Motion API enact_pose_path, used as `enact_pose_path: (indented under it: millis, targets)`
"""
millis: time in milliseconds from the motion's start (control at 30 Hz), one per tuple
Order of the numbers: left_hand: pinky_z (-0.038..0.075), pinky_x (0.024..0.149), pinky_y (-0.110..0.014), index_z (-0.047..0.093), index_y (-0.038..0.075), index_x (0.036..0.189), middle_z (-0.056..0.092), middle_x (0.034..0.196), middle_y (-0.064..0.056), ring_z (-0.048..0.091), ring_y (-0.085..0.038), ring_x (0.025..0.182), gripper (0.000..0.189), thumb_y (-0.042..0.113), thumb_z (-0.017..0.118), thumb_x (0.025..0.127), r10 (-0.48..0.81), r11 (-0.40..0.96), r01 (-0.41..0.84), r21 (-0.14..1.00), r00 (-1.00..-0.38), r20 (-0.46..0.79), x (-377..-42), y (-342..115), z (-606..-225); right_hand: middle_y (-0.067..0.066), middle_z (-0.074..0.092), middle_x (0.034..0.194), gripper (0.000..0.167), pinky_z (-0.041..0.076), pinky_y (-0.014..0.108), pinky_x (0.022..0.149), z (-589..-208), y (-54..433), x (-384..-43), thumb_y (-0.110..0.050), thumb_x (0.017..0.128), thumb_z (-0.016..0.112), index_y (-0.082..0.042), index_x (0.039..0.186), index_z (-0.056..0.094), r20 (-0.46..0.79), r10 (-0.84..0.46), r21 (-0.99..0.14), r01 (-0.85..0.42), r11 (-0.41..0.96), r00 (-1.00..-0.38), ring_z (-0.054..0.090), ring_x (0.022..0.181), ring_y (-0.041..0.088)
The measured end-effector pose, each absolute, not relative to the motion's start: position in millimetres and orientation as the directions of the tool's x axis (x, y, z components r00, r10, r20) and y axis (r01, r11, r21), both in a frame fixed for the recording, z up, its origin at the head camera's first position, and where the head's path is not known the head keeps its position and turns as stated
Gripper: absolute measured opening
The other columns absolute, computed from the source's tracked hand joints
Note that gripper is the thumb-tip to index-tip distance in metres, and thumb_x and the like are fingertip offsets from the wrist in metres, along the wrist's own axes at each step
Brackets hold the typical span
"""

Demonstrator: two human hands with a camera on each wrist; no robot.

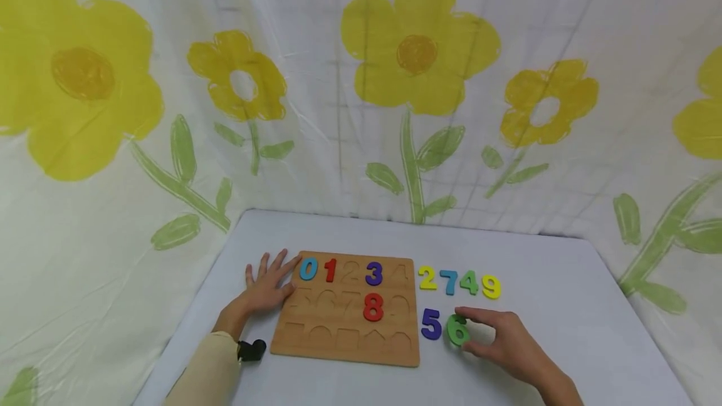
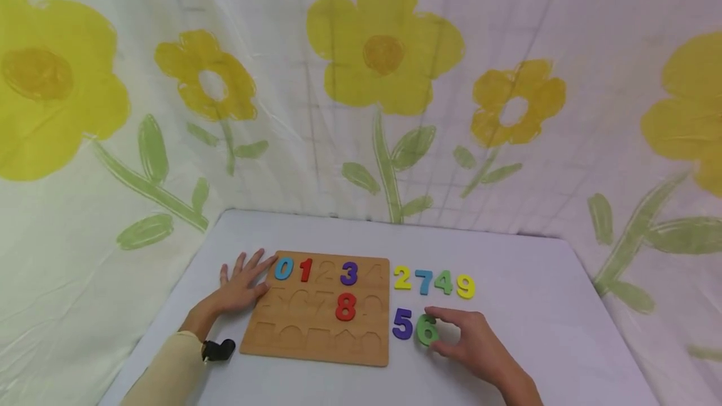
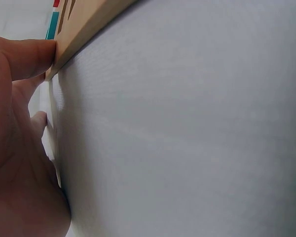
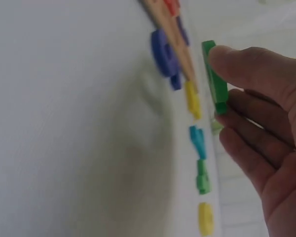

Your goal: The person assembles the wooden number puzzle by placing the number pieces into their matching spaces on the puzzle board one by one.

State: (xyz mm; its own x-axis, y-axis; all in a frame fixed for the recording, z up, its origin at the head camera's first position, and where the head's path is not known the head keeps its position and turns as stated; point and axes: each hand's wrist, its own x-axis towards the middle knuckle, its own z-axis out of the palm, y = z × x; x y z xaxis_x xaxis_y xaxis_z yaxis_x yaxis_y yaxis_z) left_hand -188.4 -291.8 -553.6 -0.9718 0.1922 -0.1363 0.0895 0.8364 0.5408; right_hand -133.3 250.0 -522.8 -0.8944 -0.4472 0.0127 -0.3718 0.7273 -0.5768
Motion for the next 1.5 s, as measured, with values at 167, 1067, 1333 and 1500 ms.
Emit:
enact_pose_path:
  millis: [167,1067,1333,1500]
  targets:
    - [-0.019,0.117,-0.086,0.042,0.016,0.168,0.016,0.179,-0.030,-0.007,-0.066,0.162,0.064,0.033,0.060,0.109,0.206,0.799,0.129,0.587,-0.976,-0.066,-189.2,-295.7,-560.2,-0.008,0.078,0.136,0.061,0.062,0.047,0.102,-508.9,242.7,-124.9,-0.030,0.087,0.094,-0.016,0.142,0.074,0.023,-0.402,-0.581,-0.340,0.740,-0.915,0.075,0.126,0.023]
    - [-0.023,0.118,-0.082,0.038,0.021,0.171,0.014,0.182,-0.026,-0.010,-0.062,0.164,0.067,0.043,0.057,0.111,0.204,0.803,0.130,0.581,-0.977,-0.064,-193.6,-300.2,-574.1,-0.007,0.079,0.135,0.057,0.063,0.052,0.100,-449.3,167.2,-140.2,-0.026,0.087,0.095,-0.022,0.141,0.076,0.327,-0.373,-0.603,-0.495,0.625,-0.868,0.077,0.124,0.022]
    - [-0.021,0.116,-0.085,0.042,0.023,0.169,0.017,0.180,-0.027,-0.007,-0.066,0.162,0.064,0.042,0.058,0.110,0.215,0.784,0.152,0.602,-0.976,-0.034,-191.9,-300.4,-571.1,-0.007,0.078,0.136,0.056,0.061,0.053,0.106,-442.2,128.9,-153.6,-0.025,0.088,0.095,-0.021,0.141,0.076,0.352,-0.402,-0.646,-0.530,0.549,-0.845,0.074,0.130,0.023]
    - [-0.021,0.118,-0.084,0.041,0.022,0.169,0.016,0.181,-0.026,-0.008,-0.063,0.163,0.064,0.040,0.057,0.110,0.205,0.793,0.145,0.592,-0.978,-0.035,-194.2,-300.9,-575.3,-0.003,0.077,0.139,0.055,0.061,0.055,0.105,-444.1,99.2,-161.0,-0.023,0.088,0.094,-0.018,0.140,0.076,0.352,-0.437,-0.685,-0.546,0.482,-0.827,0.075,0.127,0.025]
